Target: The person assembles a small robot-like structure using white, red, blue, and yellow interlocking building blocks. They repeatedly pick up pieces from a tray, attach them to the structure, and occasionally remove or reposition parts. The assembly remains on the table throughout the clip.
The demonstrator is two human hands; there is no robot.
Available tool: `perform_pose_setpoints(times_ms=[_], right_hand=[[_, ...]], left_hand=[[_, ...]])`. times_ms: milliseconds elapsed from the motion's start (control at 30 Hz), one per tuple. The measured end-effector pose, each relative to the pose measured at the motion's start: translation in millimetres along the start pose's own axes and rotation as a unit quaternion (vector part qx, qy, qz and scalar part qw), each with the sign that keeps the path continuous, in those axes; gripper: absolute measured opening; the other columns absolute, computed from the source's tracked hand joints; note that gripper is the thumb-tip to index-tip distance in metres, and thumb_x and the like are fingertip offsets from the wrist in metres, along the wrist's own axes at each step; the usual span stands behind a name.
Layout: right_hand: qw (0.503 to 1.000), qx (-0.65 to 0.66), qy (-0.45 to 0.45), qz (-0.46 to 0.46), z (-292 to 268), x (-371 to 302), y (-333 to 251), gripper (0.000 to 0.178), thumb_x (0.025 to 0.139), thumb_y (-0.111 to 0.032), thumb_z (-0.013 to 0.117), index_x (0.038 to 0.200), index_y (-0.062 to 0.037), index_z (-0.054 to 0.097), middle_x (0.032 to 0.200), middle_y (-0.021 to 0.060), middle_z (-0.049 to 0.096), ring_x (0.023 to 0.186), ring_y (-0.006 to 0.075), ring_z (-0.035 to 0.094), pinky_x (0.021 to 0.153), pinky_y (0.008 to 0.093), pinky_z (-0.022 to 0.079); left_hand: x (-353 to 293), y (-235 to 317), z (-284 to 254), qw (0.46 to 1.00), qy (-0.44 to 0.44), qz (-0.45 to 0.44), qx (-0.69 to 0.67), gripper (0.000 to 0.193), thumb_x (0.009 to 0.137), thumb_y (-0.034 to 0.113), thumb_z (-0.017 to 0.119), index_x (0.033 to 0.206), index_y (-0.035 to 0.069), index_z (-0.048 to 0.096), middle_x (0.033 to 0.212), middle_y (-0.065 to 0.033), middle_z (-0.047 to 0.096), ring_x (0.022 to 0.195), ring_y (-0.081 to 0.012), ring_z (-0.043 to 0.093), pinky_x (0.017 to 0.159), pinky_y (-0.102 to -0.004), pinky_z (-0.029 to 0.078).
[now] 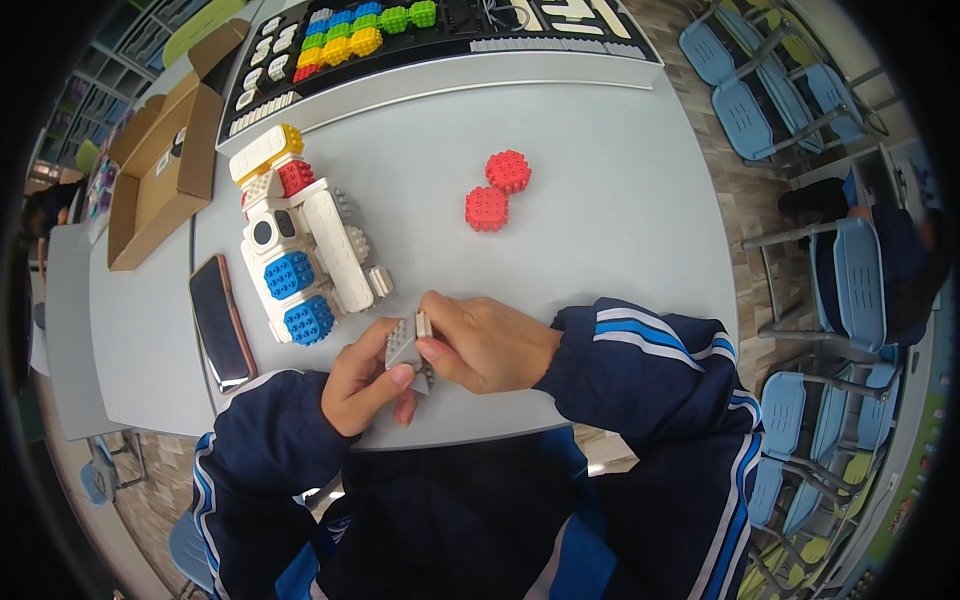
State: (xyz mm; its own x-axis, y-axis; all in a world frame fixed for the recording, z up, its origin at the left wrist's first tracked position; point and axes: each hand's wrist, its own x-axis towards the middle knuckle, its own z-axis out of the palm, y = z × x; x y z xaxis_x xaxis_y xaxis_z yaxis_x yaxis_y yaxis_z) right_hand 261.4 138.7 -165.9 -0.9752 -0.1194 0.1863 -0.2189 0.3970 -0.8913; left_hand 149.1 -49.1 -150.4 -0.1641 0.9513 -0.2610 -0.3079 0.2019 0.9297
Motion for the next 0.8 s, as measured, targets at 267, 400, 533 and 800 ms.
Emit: perform_pose_setpoints(times_ms=[267,400,533,800], right_hand=[[1.000,0.000,-0.015,0.021,-2.7,0.1,-2.6,0.022,0.097,-0.019,0.047,0.091,0.0006,0.038,0.070,0.0181,0.053,0.063,0.0380,0.055,0.058,0.0423,0.044],[0.999,0.004,-0.022,0.029,-3.8,0.0,-2.9,0.022,0.097,-0.019,0.047,0.091,0.0007,0.038,0.072,0.0187,0.053,0.065,0.0383,0.055,0.059,0.0424,0.044],[0.999,0.013,-0.026,0.041,-5.0,0.3,-6.0,0.022,0.097,-0.018,0.047,0.091,0.0007,0.039,0.073,0.0192,0.053,0.065,0.0386,0.055,0.060,0.0425,0.043],[0.998,0.026,-0.029,0.054,-5.4,-0.5,-6.9,0.020,0.097,-0.017,0.046,0.092,0.0008,0.039,0.074,0.0188,0.053,0.066,0.0381,0.054,0.061,0.0424,0.043]], left_hand=[[0.2,-0.7,-1.1,1.000,-0.009,0.002,-0.007,0.030,0.099,0.011,0.050,0.126,0.000,0.044,0.076,-0.0039,0.057,0.057,-0.0098,0.057,0.054,-0.0231,0.045],[0.5,-0.1,-0.3,1.000,-0.008,-0.002,-0.015,0.030,0.099,0.011,0.050,0.126,0.000,0.044,0.075,-0.0042,0.057,0.058,-0.0101,0.058,0.055,-0.0234,0.045],[0.3,-1.7,-1.5,1.000,-0.013,0.001,-0.008,0.030,0.100,0.012,0.049,0.127,0.000,0.043,0.072,-0.0049,0.058,0.059,-0.0109,0.059,0.056,-0.0240,0.046],[1.4,0.3,-2.7,1.000,-0.021,-0.008,-0.004,0.031,0.100,0.012,0.049,0.128,0.000,0.042,0.069,-0.0061,0.059,0.058,-0.0128,0.061,0.057,-0.0248,0.048]])
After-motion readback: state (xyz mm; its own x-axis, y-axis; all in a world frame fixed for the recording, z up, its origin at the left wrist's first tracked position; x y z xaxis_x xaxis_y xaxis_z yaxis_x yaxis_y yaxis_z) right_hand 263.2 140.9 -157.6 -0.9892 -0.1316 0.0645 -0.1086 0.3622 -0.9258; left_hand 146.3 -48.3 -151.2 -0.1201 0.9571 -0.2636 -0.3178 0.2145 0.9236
